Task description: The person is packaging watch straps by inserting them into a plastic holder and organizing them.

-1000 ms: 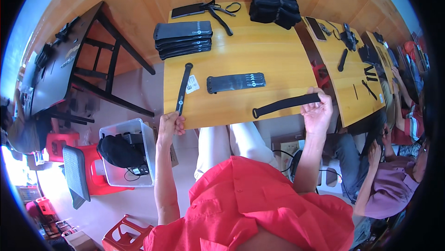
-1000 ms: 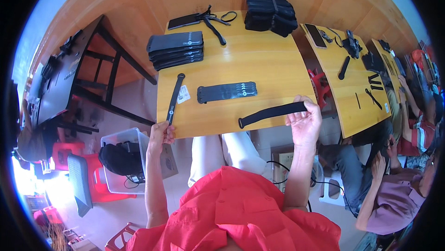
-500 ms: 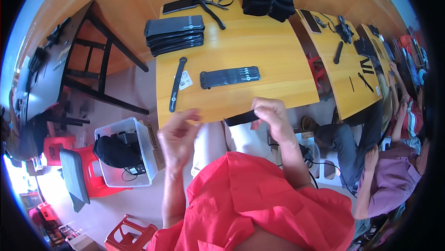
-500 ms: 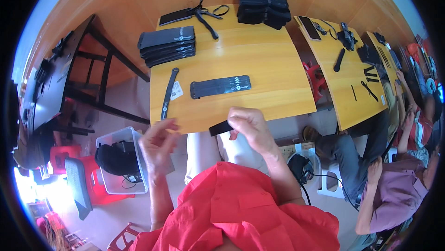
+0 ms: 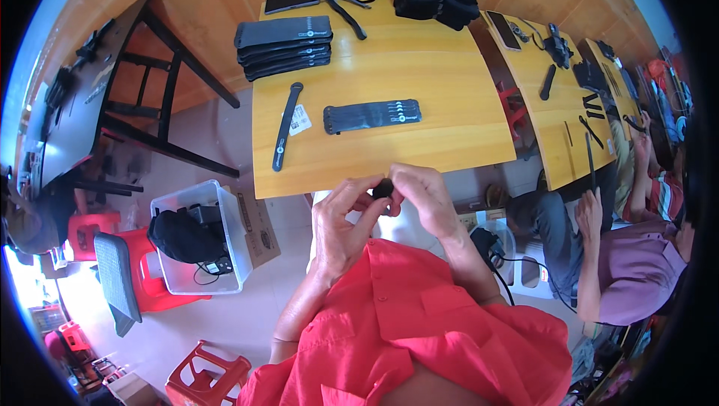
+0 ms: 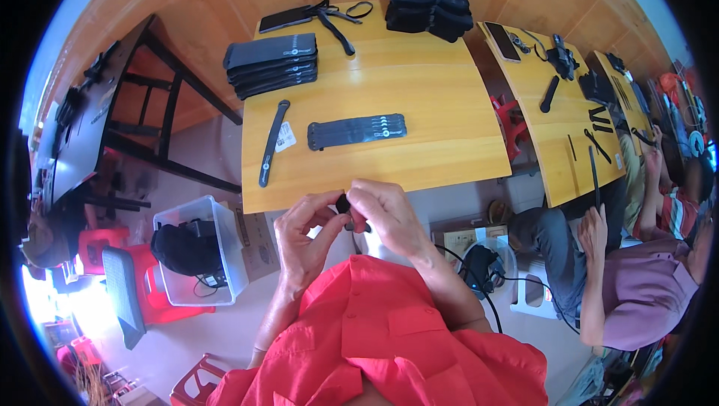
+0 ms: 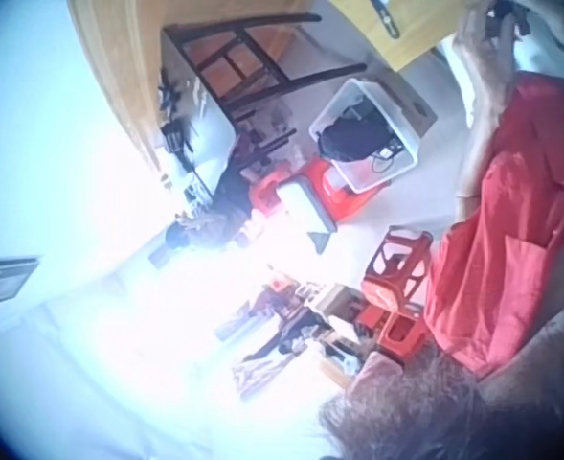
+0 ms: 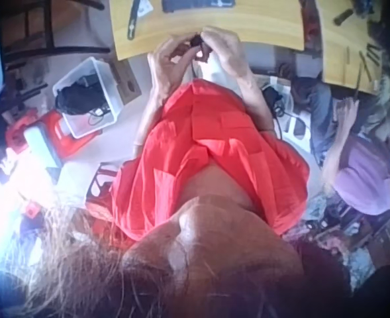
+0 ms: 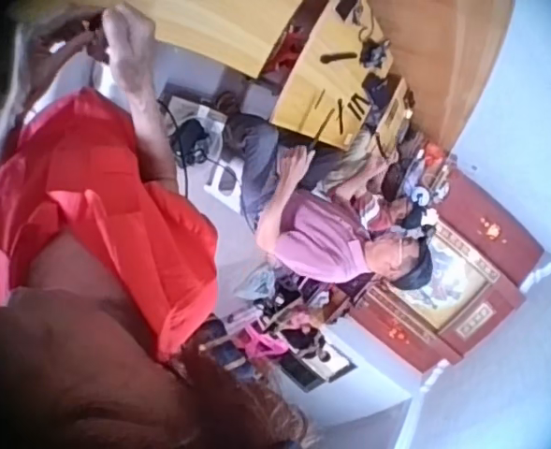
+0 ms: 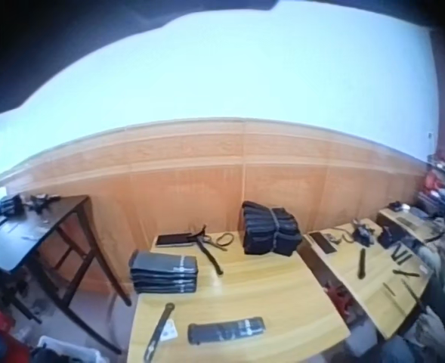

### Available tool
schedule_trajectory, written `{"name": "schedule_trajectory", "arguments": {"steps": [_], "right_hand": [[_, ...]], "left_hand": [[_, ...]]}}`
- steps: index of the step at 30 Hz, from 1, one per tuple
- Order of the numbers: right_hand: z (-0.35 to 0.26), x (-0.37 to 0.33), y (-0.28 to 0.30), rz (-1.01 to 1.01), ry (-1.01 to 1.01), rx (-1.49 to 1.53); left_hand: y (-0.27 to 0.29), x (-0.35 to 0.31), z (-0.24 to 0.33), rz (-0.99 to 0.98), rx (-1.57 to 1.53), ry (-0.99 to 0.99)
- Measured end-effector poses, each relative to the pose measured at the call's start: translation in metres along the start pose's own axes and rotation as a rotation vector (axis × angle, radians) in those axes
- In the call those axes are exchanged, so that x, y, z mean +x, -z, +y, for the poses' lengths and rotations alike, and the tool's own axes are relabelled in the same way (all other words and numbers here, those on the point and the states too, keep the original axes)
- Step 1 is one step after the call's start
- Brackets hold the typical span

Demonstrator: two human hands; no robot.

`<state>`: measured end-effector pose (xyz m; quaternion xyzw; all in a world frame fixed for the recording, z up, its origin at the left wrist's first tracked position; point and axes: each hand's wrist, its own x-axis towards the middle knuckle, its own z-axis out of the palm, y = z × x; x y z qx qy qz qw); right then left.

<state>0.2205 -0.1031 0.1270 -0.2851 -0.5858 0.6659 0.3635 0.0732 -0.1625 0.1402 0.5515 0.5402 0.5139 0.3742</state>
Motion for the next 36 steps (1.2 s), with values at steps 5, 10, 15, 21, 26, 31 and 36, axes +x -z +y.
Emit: {"name": "schedule_trajectory", "arguments": {"steps": [5,10,15,21,26,31,36], "right_hand": [[-0.001,-0.002,-0.004,0.065,-0.018,0.177],[-0.002,-0.004,-0.009,0.161,-0.008,0.082],[0.002,-0.005,-0.010,0.260,0.051,0.000],[-0.005,-0.003,-0.013,0.260,0.082,-0.117],[-0.006,-0.003,-0.016,0.288,0.033,-0.165],[-0.007,-0.004,-0.016,0.288,0.002,-0.125],[-0.009,-0.005,-0.017,0.304,-0.037,-0.087]], "left_hand": [[-0.005,-0.006,-0.015,0.047,-0.423,0.193],[-0.006,-0.003,-0.013,0.038,-0.533,0.253],[-0.008,-0.003,-0.019,0.015,-0.547,0.259],[-0.008,-0.004,-0.023,0.033,-0.543,0.285],[-0.009,-0.004,-0.023,0.050,-0.552,0.275],[-0.011,-0.005,-0.026,0.057,-0.548,0.250],[-0.015,-0.006,-0.027,0.110,-0.409,0.187]]}}
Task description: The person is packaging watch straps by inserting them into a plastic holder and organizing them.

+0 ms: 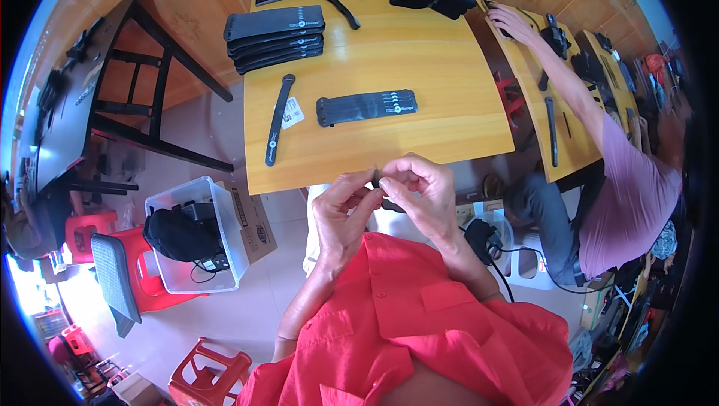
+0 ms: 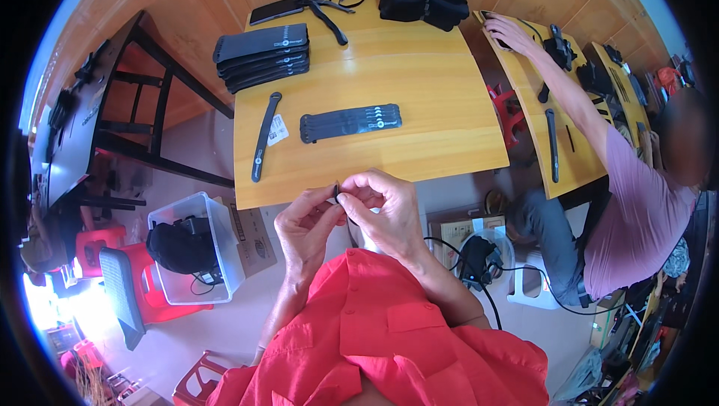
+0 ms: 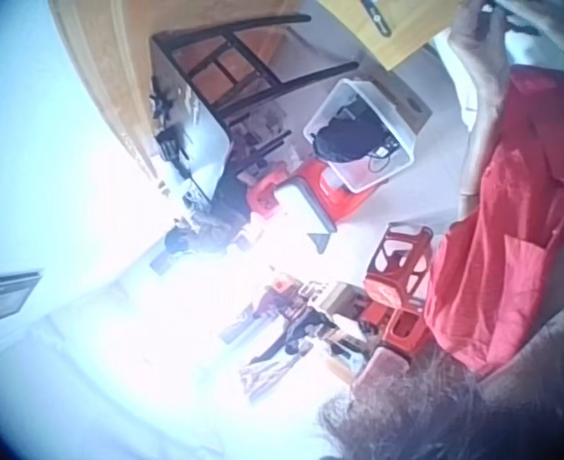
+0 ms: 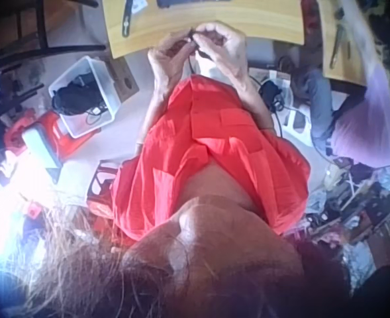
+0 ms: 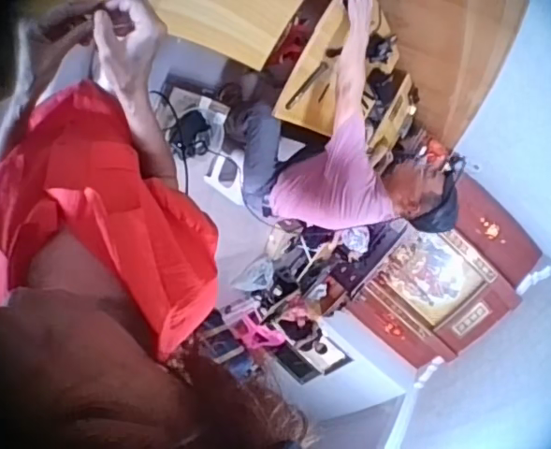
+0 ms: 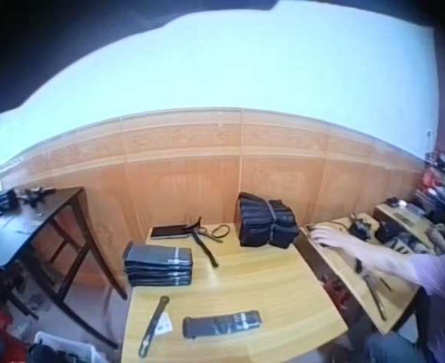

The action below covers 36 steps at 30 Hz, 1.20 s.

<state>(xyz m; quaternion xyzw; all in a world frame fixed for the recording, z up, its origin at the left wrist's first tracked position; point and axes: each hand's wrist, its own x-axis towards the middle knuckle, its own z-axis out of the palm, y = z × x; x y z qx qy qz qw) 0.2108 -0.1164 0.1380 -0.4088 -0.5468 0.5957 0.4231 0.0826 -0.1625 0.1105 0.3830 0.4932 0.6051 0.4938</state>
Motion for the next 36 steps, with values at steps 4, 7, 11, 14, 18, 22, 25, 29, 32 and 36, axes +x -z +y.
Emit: {"name": "schedule_trajectory", "arguments": {"steps": [4,7,11,14,18,22,25,29,32,36], "right_hand": [[0.002,-0.001,0.003,-0.018,-0.033,-0.005],[0.003,-0.001,0.005,-0.019,-0.037,-0.031],[-0.001,-0.002,0.005,-0.028,-0.070,-0.033],[0.002,-0.002,0.005,-0.015,-0.049,-0.074],[0.009,0.000,0.004,-0.010,-0.067,-0.044],[0.022,0.003,0.006,-0.008,-0.042,-0.032],[0.019,0.003,0.007,-0.012,-0.043,0.006],[0.021,0.000,0.006,0.002,-0.034,0.099],[0.007,0.003,0.005,-0.025,0.167,-0.166],[0.010,0.003,0.008,-0.065,0.188,-0.190]], "left_hand": [[0.000,0.001,0.000,0.010,0.229,-0.128],[0.000,0.001,-0.002,0.022,0.274,-0.177],[0.000,0.001,0.000,0.020,0.382,-0.224],[-0.003,0.002,0.003,0.035,0.457,-0.288],[-0.003,0.002,0.000,0.053,0.478,-0.298],[-0.005,0.001,0.001,0.033,0.506,-0.310],[-0.005,0.000,-0.002,0.046,0.342,-0.175],[0.001,0.003,-0.002,0.015,-0.064,0.089],[0.003,0.004,-0.005,-0.033,-0.140,0.111],[0.003,0.003,-0.003,0.015,-0.239,0.147]]}}
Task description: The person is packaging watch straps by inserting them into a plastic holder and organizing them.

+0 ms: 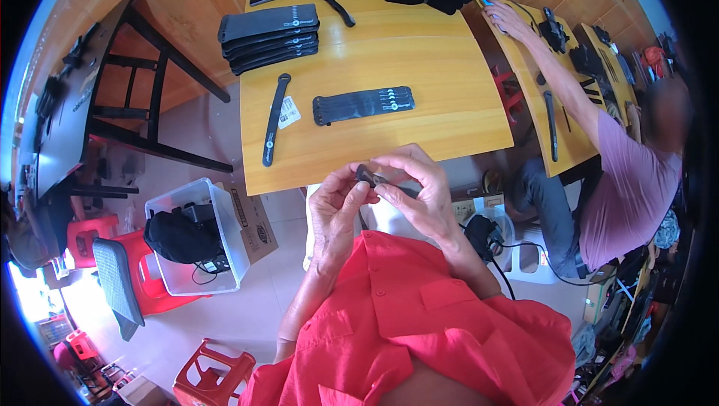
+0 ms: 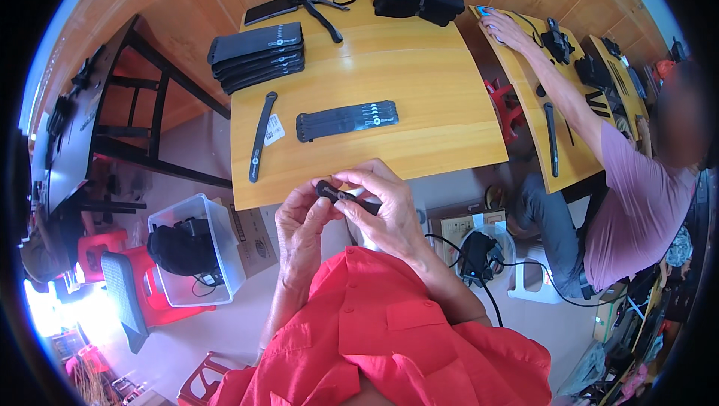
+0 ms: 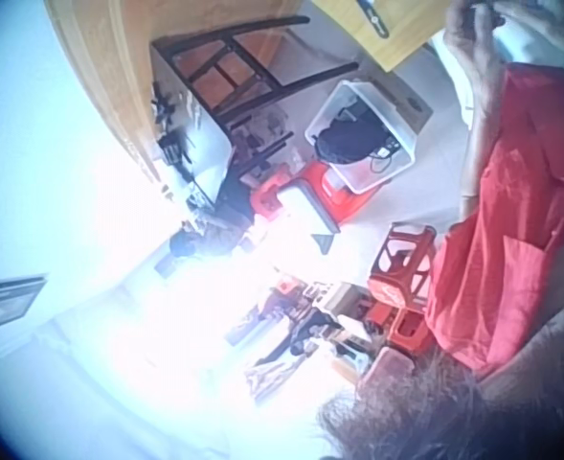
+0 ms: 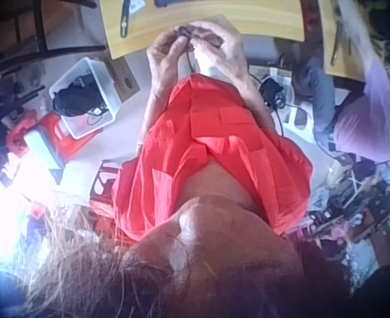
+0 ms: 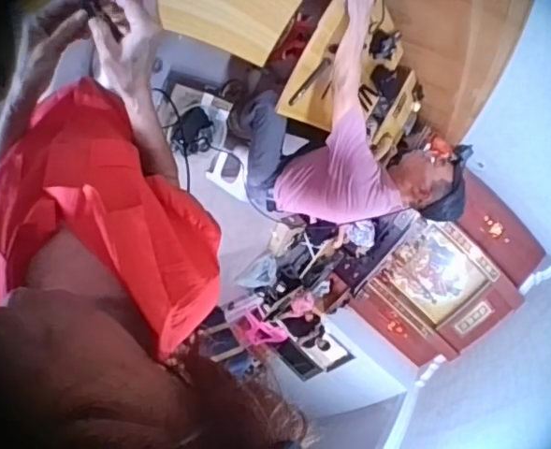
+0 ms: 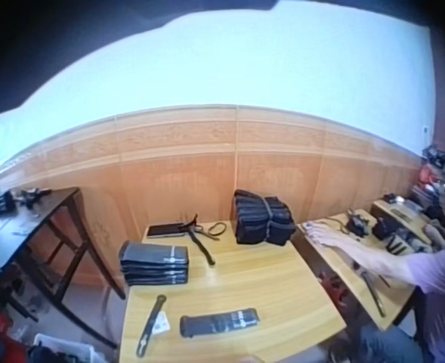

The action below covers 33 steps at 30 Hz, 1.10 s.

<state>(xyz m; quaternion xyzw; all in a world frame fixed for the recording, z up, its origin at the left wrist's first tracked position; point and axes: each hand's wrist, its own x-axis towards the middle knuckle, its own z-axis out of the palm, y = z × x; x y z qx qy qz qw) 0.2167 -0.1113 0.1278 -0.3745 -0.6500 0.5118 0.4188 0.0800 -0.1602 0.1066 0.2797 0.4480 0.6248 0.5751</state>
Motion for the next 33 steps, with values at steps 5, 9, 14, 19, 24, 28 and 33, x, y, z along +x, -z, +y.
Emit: {"name": "schedule_trajectory", "arguments": {"steps": [5,9,14,19,24,28,33], "right_hand": [[0.016,-0.006,0.001,-0.077,-0.235,0.333],[0.014,-0.003,0.000,-0.023,-0.209,0.363],[0.008,0.002,0.007,-0.032,0.130,-0.013],[0.014,0.001,0.005,-0.058,0.179,-0.075],[0.014,0.000,0.008,-0.065,0.173,-0.108],[0.017,0.002,0.010,-0.066,0.179,-0.152],[0.014,0.003,0.010,-0.062,0.229,-0.242]], "left_hand": [[-0.002,-0.001,0.001,-0.050,-0.075,0.035],[-0.003,-0.004,0.003,-0.084,-0.065,-0.010],[0.001,-0.005,0.012,-0.072,-0.109,0.063],[0.008,-0.003,0.013,-0.071,-0.043,0.065],[0.010,-0.002,0.018,-0.141,0.061,0.023],[0.011,-0.001,0.018,-0.170,0.143,-0.012],[0.011,0.000,0.019,-0.182,0.174,-0.012]]}}
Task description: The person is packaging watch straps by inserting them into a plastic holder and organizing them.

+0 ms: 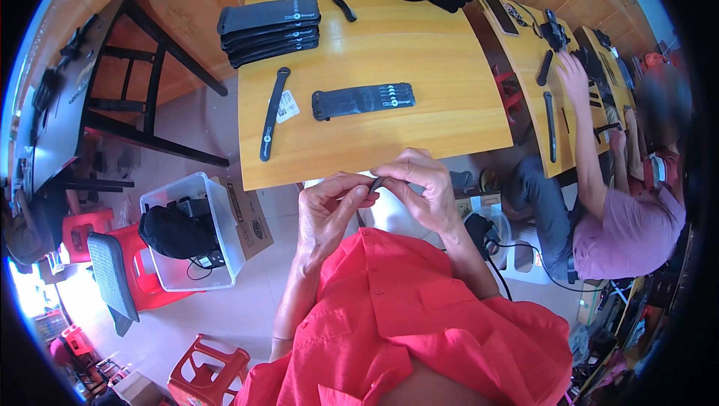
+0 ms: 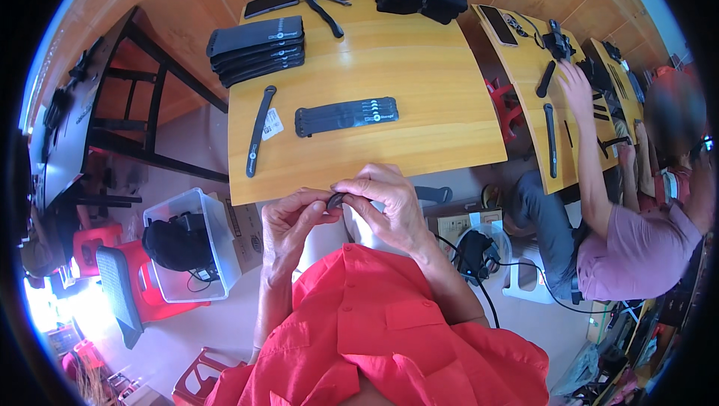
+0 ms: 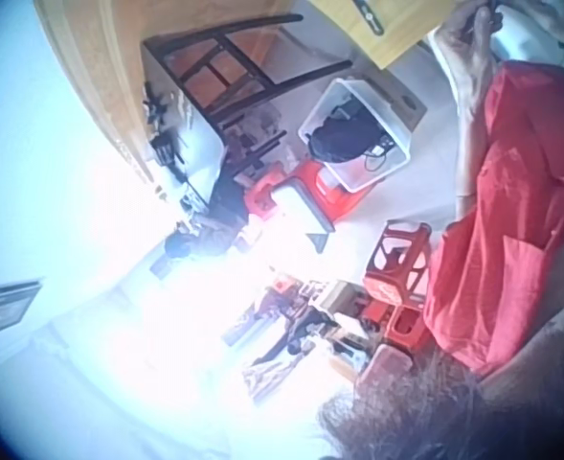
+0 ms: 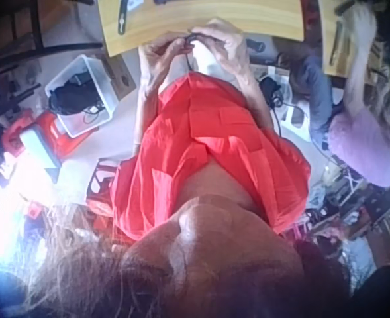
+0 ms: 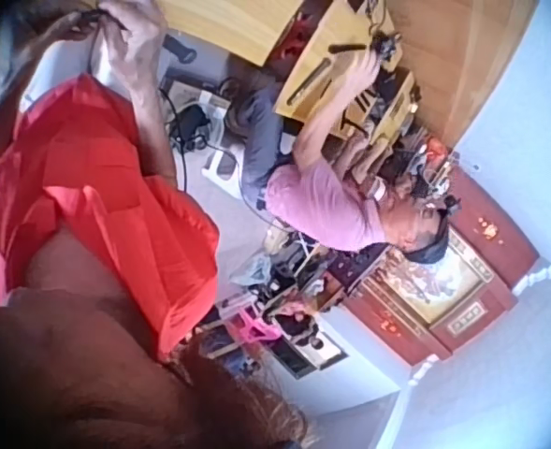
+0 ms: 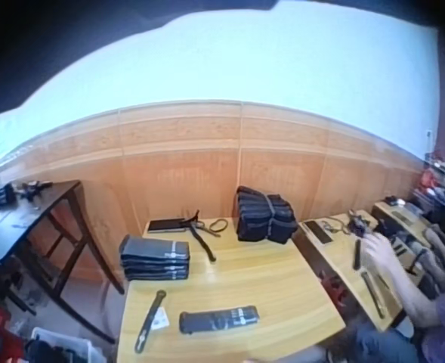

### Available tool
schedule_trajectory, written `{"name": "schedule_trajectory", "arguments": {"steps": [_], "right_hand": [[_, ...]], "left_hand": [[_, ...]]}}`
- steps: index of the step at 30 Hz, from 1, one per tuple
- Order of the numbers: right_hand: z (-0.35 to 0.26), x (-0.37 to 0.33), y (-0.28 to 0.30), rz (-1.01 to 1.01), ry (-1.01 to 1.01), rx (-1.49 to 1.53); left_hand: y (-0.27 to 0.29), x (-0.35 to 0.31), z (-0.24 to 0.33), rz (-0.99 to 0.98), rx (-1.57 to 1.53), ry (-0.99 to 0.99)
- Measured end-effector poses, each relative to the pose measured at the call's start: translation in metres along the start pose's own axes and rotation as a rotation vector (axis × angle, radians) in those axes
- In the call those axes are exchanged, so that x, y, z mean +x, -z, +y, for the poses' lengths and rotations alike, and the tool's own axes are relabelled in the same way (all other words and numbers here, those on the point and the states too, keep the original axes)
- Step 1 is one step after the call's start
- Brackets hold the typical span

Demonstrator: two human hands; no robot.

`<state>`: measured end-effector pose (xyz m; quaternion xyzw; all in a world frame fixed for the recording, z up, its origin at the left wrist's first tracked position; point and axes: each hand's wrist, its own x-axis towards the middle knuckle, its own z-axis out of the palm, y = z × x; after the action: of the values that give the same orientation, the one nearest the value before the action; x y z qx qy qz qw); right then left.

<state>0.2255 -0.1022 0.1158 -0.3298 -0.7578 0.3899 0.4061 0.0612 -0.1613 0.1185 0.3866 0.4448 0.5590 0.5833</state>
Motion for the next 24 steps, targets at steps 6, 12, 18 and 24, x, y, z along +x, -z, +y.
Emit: {"name": "schedule_trajectory", "arguments": {"steps": [6,12,18,24], "right_hand": [[-0.005,0.001,0.000,0.047,0.162,-0.239],[-0.009,0.001,0.002,0.024,0.257,-0.480],[-0.008,0.000,0.000,0.098,0.293,-0.468],[-0.011,0.002,0.000,0.057,0.329,-0.461]], "left_hand": [[0.004,0.001,-0.001,0.007,0.068,0.021],[0.011,0.005,0.002,-0.045,0.135,0.103],[0.014,0.007,0.005,-0.099,-0.008,0.139],[0.021,0.008,0.008,-0.142,-0.080,0.251]]}}
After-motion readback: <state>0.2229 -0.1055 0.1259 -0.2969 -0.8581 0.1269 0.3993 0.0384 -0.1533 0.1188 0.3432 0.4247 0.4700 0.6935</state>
